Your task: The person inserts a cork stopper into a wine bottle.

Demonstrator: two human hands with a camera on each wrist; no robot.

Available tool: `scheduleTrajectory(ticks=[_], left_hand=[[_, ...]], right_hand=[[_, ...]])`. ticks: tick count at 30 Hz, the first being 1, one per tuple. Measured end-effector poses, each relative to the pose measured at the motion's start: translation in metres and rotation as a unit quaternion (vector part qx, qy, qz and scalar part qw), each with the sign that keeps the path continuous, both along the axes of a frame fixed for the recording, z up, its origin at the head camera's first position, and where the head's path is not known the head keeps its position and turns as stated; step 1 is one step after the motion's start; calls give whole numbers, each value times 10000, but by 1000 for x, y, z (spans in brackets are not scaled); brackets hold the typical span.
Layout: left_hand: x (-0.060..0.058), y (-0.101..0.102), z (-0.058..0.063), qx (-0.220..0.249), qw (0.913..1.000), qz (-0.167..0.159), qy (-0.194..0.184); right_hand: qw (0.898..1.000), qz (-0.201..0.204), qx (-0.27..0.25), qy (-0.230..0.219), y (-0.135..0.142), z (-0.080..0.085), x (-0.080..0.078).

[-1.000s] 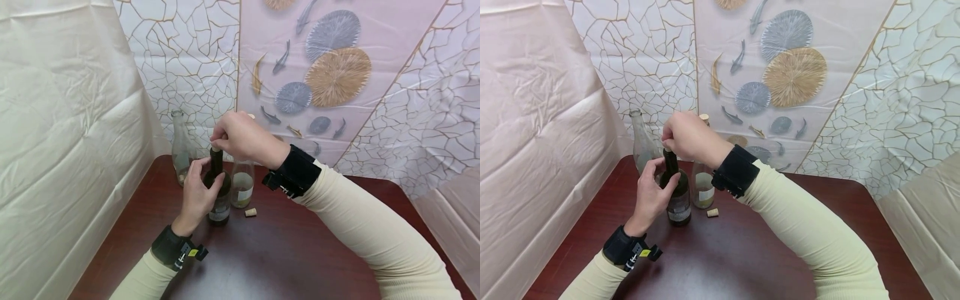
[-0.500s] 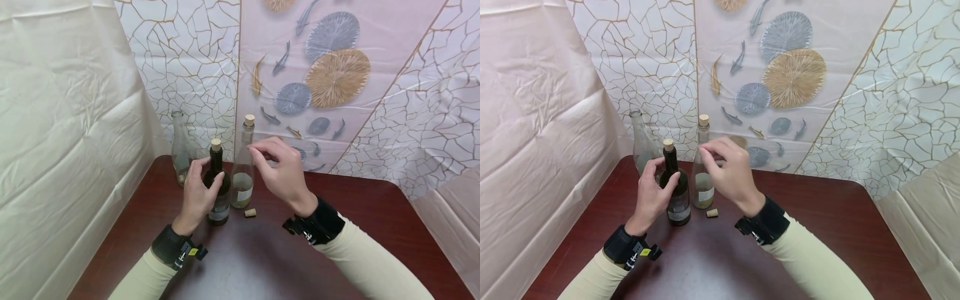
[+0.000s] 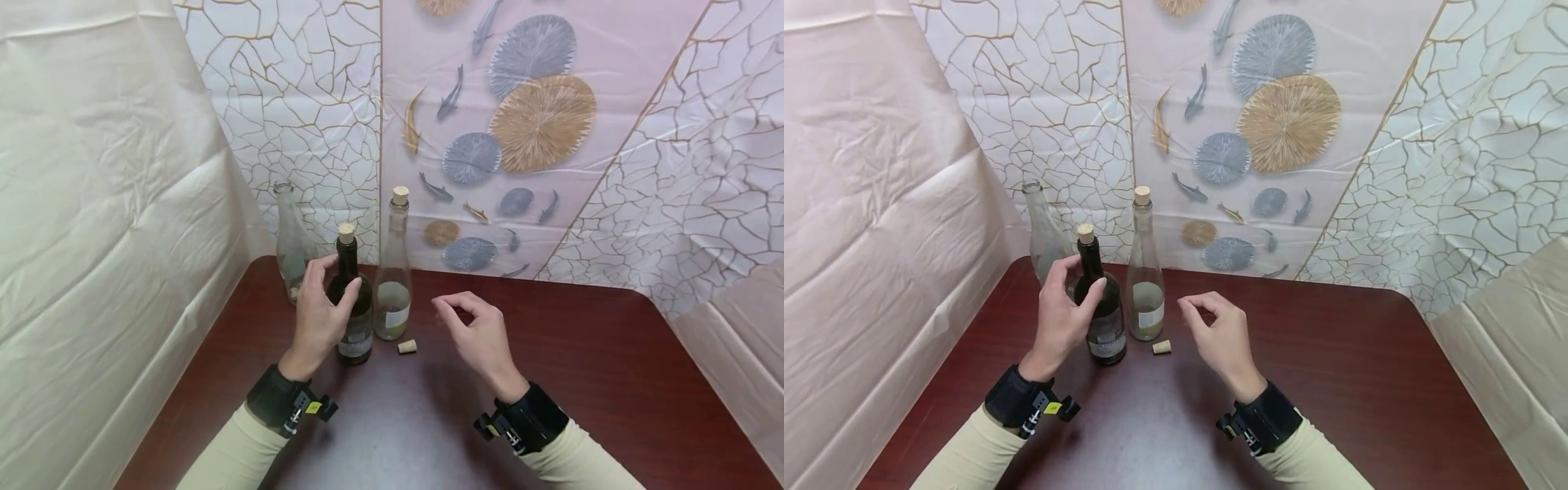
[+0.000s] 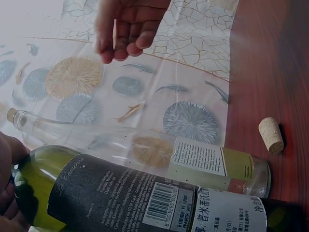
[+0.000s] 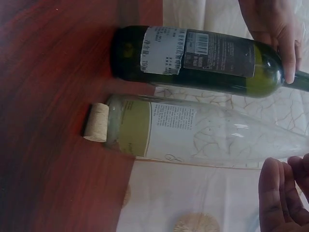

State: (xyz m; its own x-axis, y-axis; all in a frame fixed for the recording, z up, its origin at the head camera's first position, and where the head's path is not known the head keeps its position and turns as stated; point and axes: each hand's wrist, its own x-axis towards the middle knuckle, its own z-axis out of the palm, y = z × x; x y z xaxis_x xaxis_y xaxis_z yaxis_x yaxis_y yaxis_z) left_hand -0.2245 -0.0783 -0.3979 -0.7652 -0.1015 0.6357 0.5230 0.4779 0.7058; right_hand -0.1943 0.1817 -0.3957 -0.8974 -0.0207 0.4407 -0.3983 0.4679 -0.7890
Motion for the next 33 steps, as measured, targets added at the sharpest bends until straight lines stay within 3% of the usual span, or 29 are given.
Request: scheduleTrajectory(ticks=[6,12,16,18,21,27,33], left_hand=[[9,-2,-4,93,9996,-25,-258],[26,-7,-25,548,9979,108,-324],[32,-13,-39,924,9948,306,-313],[33,-16,-45,1156,9911,350,-552],[35,-21,-60,1400,9821,387,-1195],[42,-30,-87,1507,9567,463,-2448],[49,-32,-102,1615,9399,360,-2988]], right_hand=[[9991,102,-314,-274,1,-6,6],[9959,52,-395,-814,4,-19,12],[9920,-10,-527,-1150,8,-26,12],[9913,-22,-532,-1203,8,-28,10],[9903,-57,-539,-1278,8,-35,9],[9861,-149,-680,-1507,7,-50,9],[9802,-262,-827,-1781,7,-64,14]])
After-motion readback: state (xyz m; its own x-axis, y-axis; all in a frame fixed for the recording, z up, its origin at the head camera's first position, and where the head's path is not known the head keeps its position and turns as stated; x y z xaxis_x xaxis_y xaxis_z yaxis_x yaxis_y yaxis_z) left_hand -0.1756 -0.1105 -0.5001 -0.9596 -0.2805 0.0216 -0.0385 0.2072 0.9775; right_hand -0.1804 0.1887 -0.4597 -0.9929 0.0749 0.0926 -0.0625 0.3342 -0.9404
